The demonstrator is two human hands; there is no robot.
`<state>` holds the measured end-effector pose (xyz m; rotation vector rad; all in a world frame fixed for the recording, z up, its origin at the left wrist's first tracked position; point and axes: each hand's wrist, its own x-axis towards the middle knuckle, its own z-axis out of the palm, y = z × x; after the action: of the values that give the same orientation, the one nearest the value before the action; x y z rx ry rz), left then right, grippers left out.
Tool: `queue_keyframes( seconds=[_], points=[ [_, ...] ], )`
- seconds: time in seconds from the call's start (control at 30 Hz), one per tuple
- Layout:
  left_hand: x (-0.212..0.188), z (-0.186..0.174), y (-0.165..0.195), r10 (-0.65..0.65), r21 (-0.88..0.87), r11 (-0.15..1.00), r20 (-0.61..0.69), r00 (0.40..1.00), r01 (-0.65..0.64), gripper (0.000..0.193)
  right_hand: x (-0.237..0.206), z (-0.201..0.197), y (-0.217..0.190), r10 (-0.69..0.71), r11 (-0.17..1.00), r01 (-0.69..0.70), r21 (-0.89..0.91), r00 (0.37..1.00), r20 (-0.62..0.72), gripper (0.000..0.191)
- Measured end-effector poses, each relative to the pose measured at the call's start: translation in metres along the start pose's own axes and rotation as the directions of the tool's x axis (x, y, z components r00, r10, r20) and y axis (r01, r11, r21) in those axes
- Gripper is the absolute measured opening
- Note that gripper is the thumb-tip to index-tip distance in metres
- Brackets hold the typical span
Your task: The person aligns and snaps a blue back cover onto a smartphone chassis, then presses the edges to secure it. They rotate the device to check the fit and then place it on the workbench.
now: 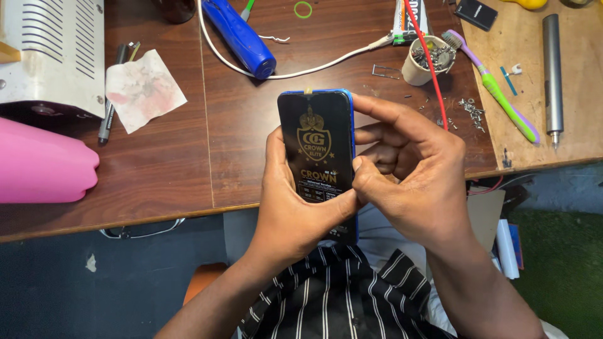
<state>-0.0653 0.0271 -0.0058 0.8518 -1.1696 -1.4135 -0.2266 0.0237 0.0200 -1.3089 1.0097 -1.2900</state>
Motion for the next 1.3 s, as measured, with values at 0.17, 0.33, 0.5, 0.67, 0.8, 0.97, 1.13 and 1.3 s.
queue_keyframes(
  seconds=[0.17, 0.33, 0.5, 0.67, 0.8, 0.97, 1.13, 1.3],
  points=[
    [0.001, 0.001, 0.001, -0.008, 0.067, 0.998, -0.010, 1.000, 0.009, 0.078, -0.003, 0.004, -0.001, -0.052, 0.997, 0.051, -0.051, 0.998, -0.020, 0.058],
    [0.001, -0.001, 0.003, -0.017, 0.072, 0.997, 0.018, 1.000, 0.016, 0.077, -0.004, 0.005, -0.001, -0.053, 0.999, 0.053, -0.012, 0.998, -0.021, 0.058],
    [0.002, -0.005, 0.005, -0.068, -0.014, 0.998, 0.047, 0.997, 0.069, 0.077, -0.002, 0.004, 0.002, -0.026, 1.000, 0.025, -0.013, 0.999, -0.037, 0.056],
    [0.002, -0.006, 0.007, -0.063, -0.018, 0.998, 0.078, 0.995, 0.065, 0.076, -0.005, 0.002, 0.008, -0.065, 0.997, 0.064, -0.031, 0.997, -0.028, 0.051],
    [0.001, -0.006, 0.008, -0.071, -0.087, 0.993, 0.103, 0.992, 0.080, 0.077, -0.009, -0.002, 0.014, 0.009, 0.992, -0.005, 0.123, 0.999, -0.032, 0.041],
    [-0.001, -0.005, 0.010, -0.061, -0.027, 0.997, 0.122, 0.991, 0.065, 0.077, -0.009, -0.006, 0.018, -0.053, 0.968, 0.056, 0.246, 0.998, -0.016, 0.034],
    [-0.002, -0.003, 0.012, -0.113, -0.003, 0.993, 0.111, 0.987, 0.114, 0.076, -0.008, -0.007, 0.019, -0.044, 0.970, 0.049, 0.240, 0.999, -0.024, 0.032],
    [-0.002, -0.001, 0.013, -0.087, 0.033, 0.996, 0.095, 0.992, 0.084, 0.075, -0.007, -0.007, 0.021, -0.035, 0.966, 0.044, 0.256, 0.999, -0.038, 0.031]
  ],
)
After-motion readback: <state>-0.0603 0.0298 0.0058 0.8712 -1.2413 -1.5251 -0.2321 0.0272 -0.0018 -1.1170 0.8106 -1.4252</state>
